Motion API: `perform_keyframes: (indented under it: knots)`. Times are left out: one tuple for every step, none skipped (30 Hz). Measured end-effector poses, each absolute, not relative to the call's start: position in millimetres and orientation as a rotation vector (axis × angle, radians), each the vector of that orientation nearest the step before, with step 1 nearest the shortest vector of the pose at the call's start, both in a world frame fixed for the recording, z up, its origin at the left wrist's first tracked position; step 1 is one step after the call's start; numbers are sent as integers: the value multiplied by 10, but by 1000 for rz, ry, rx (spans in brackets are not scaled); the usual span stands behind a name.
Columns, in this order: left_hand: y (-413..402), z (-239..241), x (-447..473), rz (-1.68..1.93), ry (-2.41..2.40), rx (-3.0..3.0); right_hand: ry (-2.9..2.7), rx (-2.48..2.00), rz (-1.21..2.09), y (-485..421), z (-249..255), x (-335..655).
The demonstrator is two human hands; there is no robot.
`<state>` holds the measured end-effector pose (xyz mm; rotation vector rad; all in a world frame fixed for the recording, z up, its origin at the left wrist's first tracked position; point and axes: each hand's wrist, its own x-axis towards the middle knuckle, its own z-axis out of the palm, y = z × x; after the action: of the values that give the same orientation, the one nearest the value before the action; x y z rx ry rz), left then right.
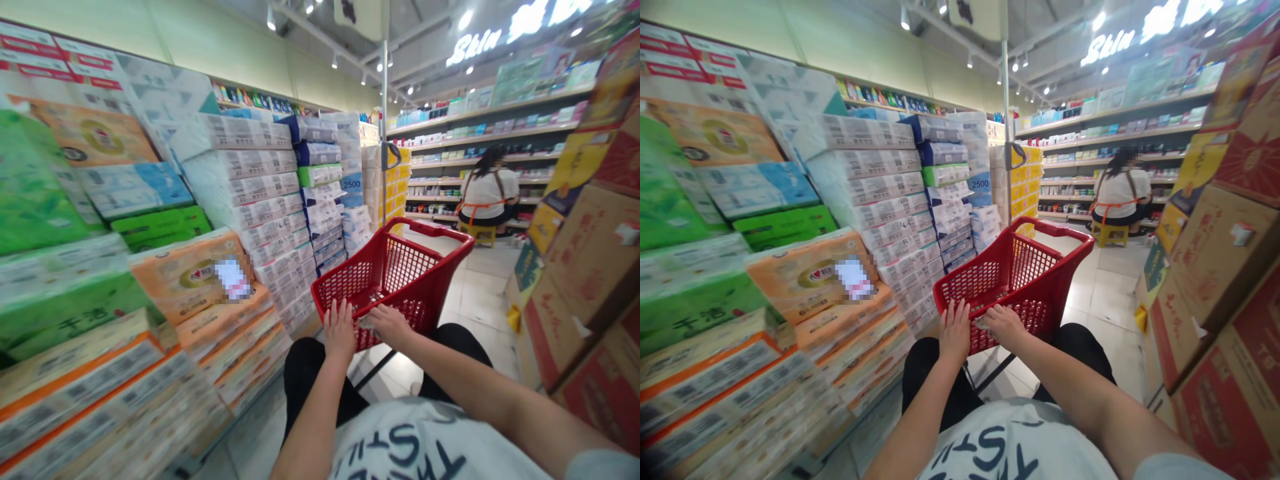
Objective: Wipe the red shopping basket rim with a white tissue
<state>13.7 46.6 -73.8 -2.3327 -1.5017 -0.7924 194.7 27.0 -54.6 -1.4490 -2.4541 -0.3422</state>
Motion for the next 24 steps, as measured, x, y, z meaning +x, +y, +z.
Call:
perform_keyframes:
  knots:
    - [451,-764,138,-776,-1475,-2307,-2449,-1453,-345,260,-535,1937]
    - [438,-795,141,-765,-1450,-2286,-2450,-1471,-332,250,-525,1925]
    - [427,-827,144,-759,-1433,-2270,-2456,-1501,-305,242,-516,1911]
    - [420,-860,147,-755,-1426,-2259,-2468,-1530,-268,237,-510,1897]
    - [419,-890,147,-751,-1425,-2255,-2475,-1551,-235,234,-504,1882]
    - [421,-916,146,-745,-1428,-2257,-2480,-1557,-211,234,-499,1867]
    - [428,-936,143,-739,-1433,-2260,-2485,-1540,-203,237,-494,1852]
    - [438,-950,138,-731,-1439,-2265,-2495,-1504,-206,241,-490,1838]
    - [448,-959,131,-723,-1442,-2270,-2504,-1459,-215,247,-487,1826]
    - [459,-963,124,-715,-1442,-2275,-2513,-1418,-224,252,-486,1817]
    - [468,-966,117,-710,-1442,-2275,-2522,-1395,-225,257,-487,1811]
    - [476,-967,110,-709,-1444,-2271,-2535,-1397,-216,258,-493,1810]
    - [481,-968,103,-711,-1444,-2265,-2548,-1426,-202,256,-500,1812]
    - [484,-970,97,-715,-1441,-2259,-2562,-1470,-186,252,-509,1817]
    - [486,-971,91,-720,-1437,-2254,-2575,-1511,-180,245,-518,1823]
    - [485,-971,87,-724,-1436,-2250,-2582,-1531,-190,237,-524,1827]
    - [484,-969,82,-726,-1436,-2250,-2581,-1521,-218,230,-526,1829]
    - [481,-966,79,-725,-1439,-2255,-2572,-1485,-253,225,-525,1826]
    - [477,-960,75,-721,-1443,-2265,-2557,-1440,-288,224,-522,1820]
    - [474,-953,71,-716,-1448,-2277,-2541,-1407,-315,228,-520,1811]
    - [471,-944,68,-710,-1454,-2290,-2529,-1395,-330,236,-521,1802]
    - [468,-936,64,-704,-1460,-2301,-2525,-1400,-334,249,-526,1795]
    - [467,-928,60,-697,-1466,-2311,-2526,-1422,-329,266,-539,1790]
    - [467,-922,56,-690,-1471,-2320,-2530,-1459,-315,286,-556,1788]
